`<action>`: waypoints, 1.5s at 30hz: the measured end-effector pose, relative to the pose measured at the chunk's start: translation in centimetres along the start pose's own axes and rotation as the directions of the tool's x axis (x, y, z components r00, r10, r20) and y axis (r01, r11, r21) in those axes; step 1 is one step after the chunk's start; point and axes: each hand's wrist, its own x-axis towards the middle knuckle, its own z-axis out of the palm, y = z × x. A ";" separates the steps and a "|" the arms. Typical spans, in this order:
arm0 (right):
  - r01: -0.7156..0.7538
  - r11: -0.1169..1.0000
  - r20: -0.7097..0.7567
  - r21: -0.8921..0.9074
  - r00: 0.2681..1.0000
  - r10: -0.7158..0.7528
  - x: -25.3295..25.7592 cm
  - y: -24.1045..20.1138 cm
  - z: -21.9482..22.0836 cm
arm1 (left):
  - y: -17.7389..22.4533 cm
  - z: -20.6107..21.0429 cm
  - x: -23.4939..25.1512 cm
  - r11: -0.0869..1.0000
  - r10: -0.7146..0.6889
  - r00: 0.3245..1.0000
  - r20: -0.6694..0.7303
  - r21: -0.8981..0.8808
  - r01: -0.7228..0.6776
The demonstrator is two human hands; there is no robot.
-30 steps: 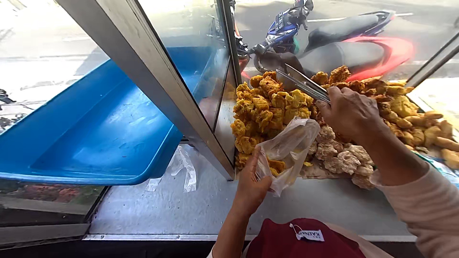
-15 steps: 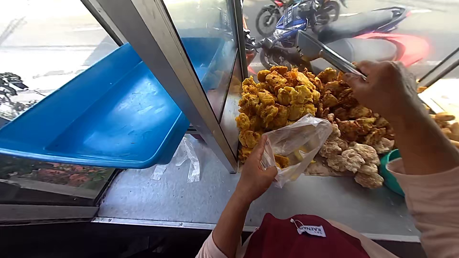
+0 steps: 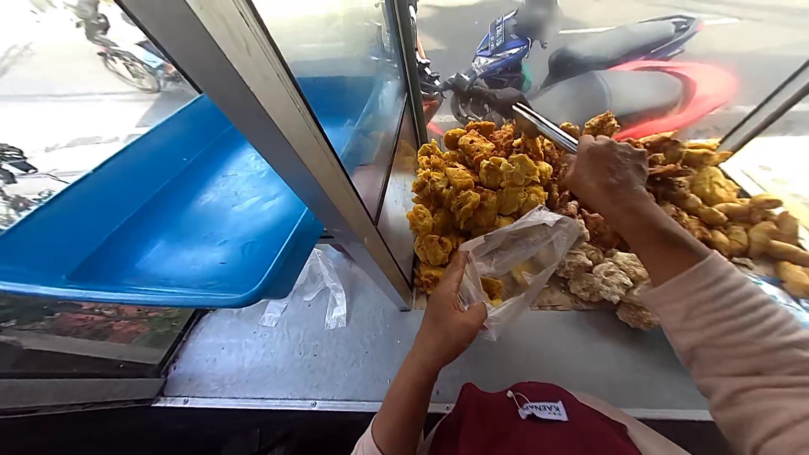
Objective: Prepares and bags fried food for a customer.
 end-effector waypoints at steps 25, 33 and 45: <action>0.374 0.799 -0.114 0.471 0.924 -0.365 -10.7 8.8 0.9 | -0.2 -0.3 1.4 0.995 -0.054 0.995 -0.079 -0.093 0.047; 0.143 0.984 0.064 0.104 0.987 -0.150 0.0 -0.6 -4.8 | -0.3 0.1 0.8 0.997 0.019 0.997 -0.074 -0.074 -0.025; 0.352 0.914 0.175 -0.204 0.931 -0.319 7.3 -12.1 -3.1 | -0.5 0.7 0.0 0.963 0.264 0.964 0.017 0.055 -0.265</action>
